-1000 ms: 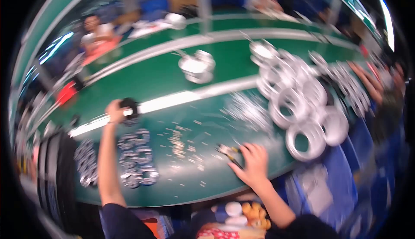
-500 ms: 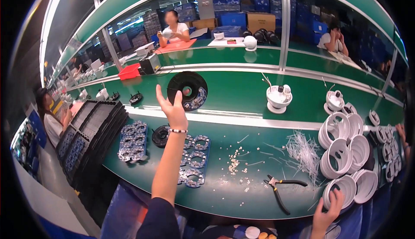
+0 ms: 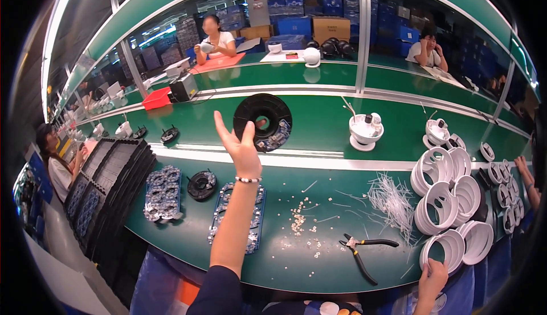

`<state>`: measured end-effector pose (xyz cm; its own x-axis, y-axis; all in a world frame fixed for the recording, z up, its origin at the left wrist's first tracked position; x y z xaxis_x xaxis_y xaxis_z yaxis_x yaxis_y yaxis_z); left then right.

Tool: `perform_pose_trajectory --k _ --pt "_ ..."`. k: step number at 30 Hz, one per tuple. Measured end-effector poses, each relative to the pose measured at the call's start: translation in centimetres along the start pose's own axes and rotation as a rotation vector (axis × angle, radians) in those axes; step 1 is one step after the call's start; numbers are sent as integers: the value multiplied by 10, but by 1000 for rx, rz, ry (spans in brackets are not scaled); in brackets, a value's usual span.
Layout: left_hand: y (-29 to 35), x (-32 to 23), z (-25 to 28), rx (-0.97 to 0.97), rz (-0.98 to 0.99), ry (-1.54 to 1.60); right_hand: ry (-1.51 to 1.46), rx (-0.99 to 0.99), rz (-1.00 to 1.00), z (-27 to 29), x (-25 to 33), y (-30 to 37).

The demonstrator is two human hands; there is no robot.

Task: Assembling electronic fixture components into plastic housings on a production line.

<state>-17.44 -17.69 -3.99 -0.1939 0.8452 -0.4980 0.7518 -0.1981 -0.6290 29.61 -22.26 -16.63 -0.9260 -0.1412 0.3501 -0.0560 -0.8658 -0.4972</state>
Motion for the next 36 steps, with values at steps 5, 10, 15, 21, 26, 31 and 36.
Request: perform_pose_trajectory --k 5,10,15,21,26,31,36 --pt "10 -4 4 -24 80 40 35 32 -22 1 -1 -7" --pt "4 -2 16 -72 130 74 66 13 -18 3 1 -7" --pt "5 4 11 -41 160 92 67 -342 17 41 59 -2" --pt "3 18 21 -47 346 243 -518 44 737 0 143 -1" --pt "23 41 8 -18 579 280 -278 373 761 -39 150 3" --pt "46 46 -3 168 595 348 -125 570 685 -21 170 -27" --pt "73 42 -18 269 681 345 -32 844 459 -39 157 -45"
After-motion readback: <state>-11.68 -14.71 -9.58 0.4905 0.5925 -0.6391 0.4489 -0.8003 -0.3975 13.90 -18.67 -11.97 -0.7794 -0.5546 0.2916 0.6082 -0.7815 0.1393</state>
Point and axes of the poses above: each hand's wrist, its own y-axis away from the middle knuckle, its own z-axis out of the back of the hand, x = y × z, the point moved 1 cm from there along -y, towards the middle knuckle, and after that the axes turned 8 degrees about -z, right-handed, at the moved point
